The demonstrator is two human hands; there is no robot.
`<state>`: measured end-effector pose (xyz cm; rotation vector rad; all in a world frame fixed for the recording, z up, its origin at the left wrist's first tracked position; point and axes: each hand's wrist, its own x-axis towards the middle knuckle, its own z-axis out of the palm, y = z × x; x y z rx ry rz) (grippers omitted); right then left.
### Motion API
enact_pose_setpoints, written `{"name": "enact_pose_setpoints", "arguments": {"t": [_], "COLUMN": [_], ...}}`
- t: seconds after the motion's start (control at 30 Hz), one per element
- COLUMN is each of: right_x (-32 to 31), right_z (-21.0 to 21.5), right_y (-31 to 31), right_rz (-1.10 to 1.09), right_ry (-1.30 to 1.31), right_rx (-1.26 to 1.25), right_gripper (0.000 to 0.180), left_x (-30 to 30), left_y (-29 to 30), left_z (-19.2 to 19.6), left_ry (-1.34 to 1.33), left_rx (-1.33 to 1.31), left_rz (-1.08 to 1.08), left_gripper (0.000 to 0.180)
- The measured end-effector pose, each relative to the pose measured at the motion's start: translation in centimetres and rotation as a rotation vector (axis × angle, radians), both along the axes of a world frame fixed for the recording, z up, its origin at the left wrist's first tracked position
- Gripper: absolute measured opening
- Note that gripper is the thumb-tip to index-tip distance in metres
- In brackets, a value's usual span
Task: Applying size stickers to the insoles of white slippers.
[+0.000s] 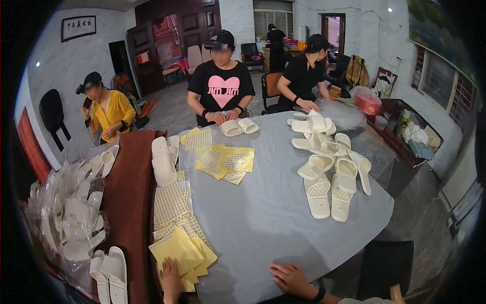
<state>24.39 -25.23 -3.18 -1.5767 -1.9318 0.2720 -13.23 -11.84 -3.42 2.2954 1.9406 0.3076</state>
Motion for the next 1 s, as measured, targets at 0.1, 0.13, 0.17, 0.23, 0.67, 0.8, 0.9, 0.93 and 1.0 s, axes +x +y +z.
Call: {"name": "enact_pose_setpoints", "arguments": {"t": [0.1,0.13,0.17,0.23,0.67,0.8,0.9,0.93,1.0], "right_x": [-0.1,-0.1,-0.1,0.0,0.3,0.4,0.5,0.6,0.4], "right_z": [0.2,0.2,0.2,0.1,-0.6,0.2,-0.7,-0.9,-1.1], "right_y": [-0.1,-0.2,-0.2,-0.2,-0.2,-0.3,-0.4,-0.2,-0.1], "right_rz": [-0.019,-0.023,-0.025,-0.027,-0.041,-0.019,0.003,-0.010,0.009], "right_ry": [-0.040,-0.040,-0.046,-0.051,-0.032,-0.047,0.001,-0.002,0.025], "right_rx": [-0.017,-0.017,-0.020,-0.028,0.014,-0.016,0.030,0.029,0.008], "right_gripper": [0.028,0.028,0.029,0.029,0.028,0.028,0.028,0.028,0.028], "left_x": [0.0,0.4,0.7,0.8,2.7,-0.5,-6.2,-6.8,-7.1], "left_y": [0.1,0.1,-0.3,-0.2,-2.4,-5.8,-7.0,-6.8,-5.8], "left_z": [-1.2,-1.3,-1.4,-2.2,8.0,10.0,9.9,10.2,9.6], "left_ry": [-0.119,-0.197,-0.196,-0.194,-0.149,-0.011,0.316,0.223,0.180], "left_rx": [-0.032,-0.007,-0.036,0.021,0.710,0.904,0.829,0.726,0.725], "left_rz": [-0.049,-0.068,-0.051,-0.056,0.169,0.765,0.949,1.011,0.968], "left_gripper": [0.057,0.058,0.060,0.058,0.032,0.052,0.057,0.048,0.048]}}
